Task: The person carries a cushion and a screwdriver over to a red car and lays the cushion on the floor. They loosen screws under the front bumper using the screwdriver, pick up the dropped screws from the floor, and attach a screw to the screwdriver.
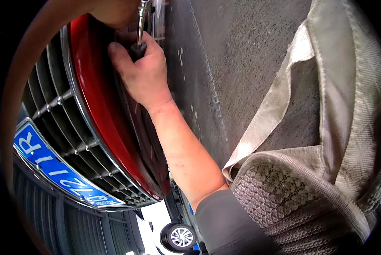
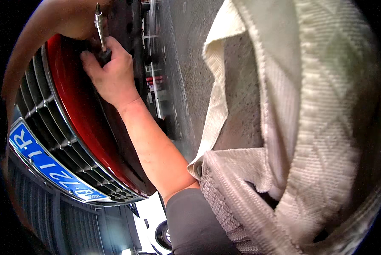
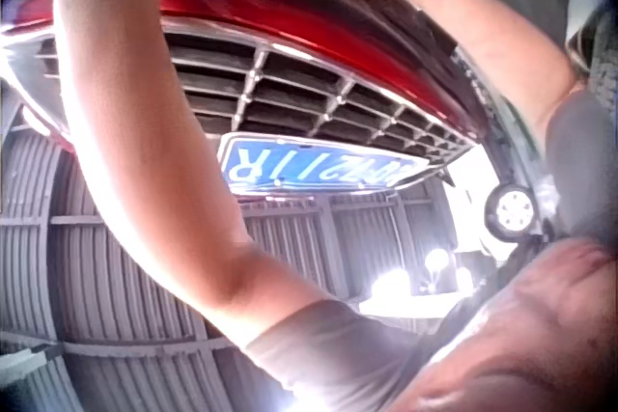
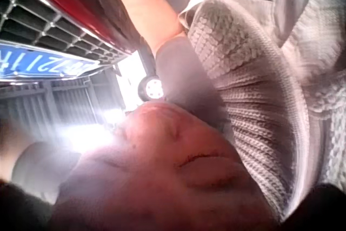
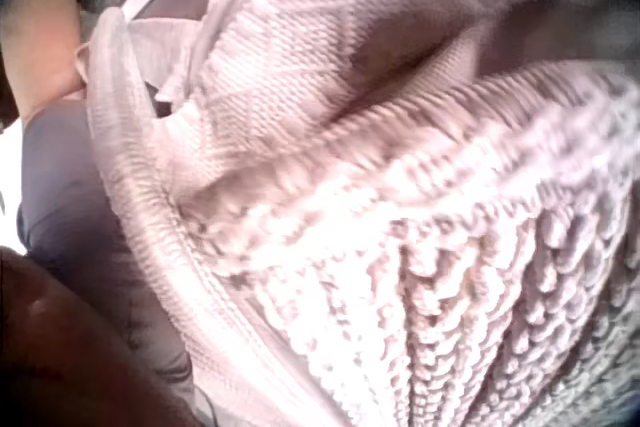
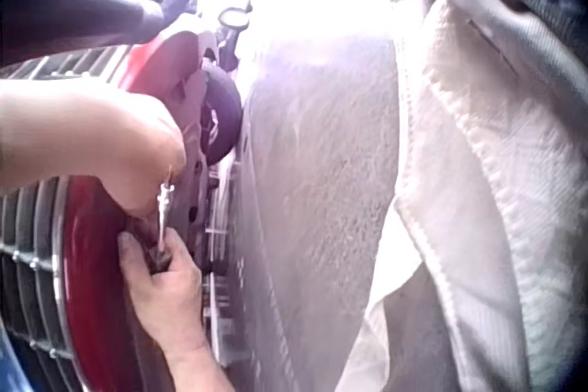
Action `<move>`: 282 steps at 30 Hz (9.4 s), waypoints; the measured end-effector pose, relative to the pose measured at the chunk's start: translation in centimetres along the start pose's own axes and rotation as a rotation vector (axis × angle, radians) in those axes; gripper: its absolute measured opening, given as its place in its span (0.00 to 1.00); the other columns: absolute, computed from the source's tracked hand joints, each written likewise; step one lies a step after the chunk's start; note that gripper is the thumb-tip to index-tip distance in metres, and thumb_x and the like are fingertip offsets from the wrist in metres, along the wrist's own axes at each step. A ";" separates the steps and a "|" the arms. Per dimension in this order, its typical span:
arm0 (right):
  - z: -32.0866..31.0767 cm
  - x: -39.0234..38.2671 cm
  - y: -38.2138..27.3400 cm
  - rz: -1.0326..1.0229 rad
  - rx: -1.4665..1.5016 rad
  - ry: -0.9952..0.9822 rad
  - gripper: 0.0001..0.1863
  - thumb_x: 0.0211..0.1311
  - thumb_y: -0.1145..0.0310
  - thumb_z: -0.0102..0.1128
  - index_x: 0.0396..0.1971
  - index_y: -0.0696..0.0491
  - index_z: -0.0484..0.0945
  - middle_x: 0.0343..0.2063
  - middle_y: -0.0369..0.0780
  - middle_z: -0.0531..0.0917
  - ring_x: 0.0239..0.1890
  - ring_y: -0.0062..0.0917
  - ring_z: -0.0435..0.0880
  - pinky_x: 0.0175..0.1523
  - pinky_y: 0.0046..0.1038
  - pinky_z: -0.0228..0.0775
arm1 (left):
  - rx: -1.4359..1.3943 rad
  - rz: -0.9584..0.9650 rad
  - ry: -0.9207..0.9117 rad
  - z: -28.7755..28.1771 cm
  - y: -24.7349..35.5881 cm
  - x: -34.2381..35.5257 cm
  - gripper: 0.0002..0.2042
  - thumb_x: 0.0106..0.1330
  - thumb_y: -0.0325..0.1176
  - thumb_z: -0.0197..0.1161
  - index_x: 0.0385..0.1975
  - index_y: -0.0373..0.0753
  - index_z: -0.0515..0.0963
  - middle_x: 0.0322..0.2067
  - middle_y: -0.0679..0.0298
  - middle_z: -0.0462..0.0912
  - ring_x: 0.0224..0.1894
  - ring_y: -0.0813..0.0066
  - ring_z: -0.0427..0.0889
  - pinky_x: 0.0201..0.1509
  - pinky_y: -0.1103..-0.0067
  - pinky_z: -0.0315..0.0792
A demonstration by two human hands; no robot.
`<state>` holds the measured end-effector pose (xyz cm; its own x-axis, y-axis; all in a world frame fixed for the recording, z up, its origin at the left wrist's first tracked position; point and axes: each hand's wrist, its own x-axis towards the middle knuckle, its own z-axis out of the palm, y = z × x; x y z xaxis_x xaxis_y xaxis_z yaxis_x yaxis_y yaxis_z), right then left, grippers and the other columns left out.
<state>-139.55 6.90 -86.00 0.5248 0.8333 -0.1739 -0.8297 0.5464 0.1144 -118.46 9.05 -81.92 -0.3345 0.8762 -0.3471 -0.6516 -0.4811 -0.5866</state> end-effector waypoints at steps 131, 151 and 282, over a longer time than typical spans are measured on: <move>-2.8 -13.2 -1.9 0.559 0.043 -0.067 0.24 0.80 0.57 0.51 0.56 0.65 0.77 0.37 0.43 0.85 0.42 0.22 0.81 0.53 0.27 0.74 | 0.077 0.672 0.059 19.9 23.7 -11.6 0.25 0.71 0.42 0.54 0.65 0.42 0.77 0.69 0.63 0.73 0.75 0.60 0.63 0.78 0.54 0.52; -5.1 -12.0 -1.1 0.574 0.152 -0.020 0.19 0.75 0.61 0.62 0.27 0.60 0.81 0.24 0.28 0.80 0.28 0.08 0.72 0.32 0.18 0.67 | -0.119 0.186 0.607 12.0 10.9 -5.9 0.10 0.62 0.40 0.65 0.31 0.40 0.85 0.31 0.65 0.79 0.41 0.70 0.79 0.52 0.76 0.67; -5.6 -34.9 6.6 0.844 0.156 0.168 0.13 0.67 0.72 0.68 0.48 0.57 0.77 0.41 0.35 0.83 0.43 0.17 0.80 0.52 0.23 0.73 | -0.041 0.476 -0.089 15.8 21.3 -4.2 0.17 0.69 0.51 0.57 0.33 0.50 0.90 0.32 0.68 0.89 0.39 0.73 0.86 0.49 0.70 0.67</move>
<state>-164.37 -19.05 -84.71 -0.2979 0.9481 -0.1112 -0.8867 -0.2317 0.4001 -141.64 -4.42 -81.37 -0.6469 0.5569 -0.5210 -0.3856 -0.8283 -0.4065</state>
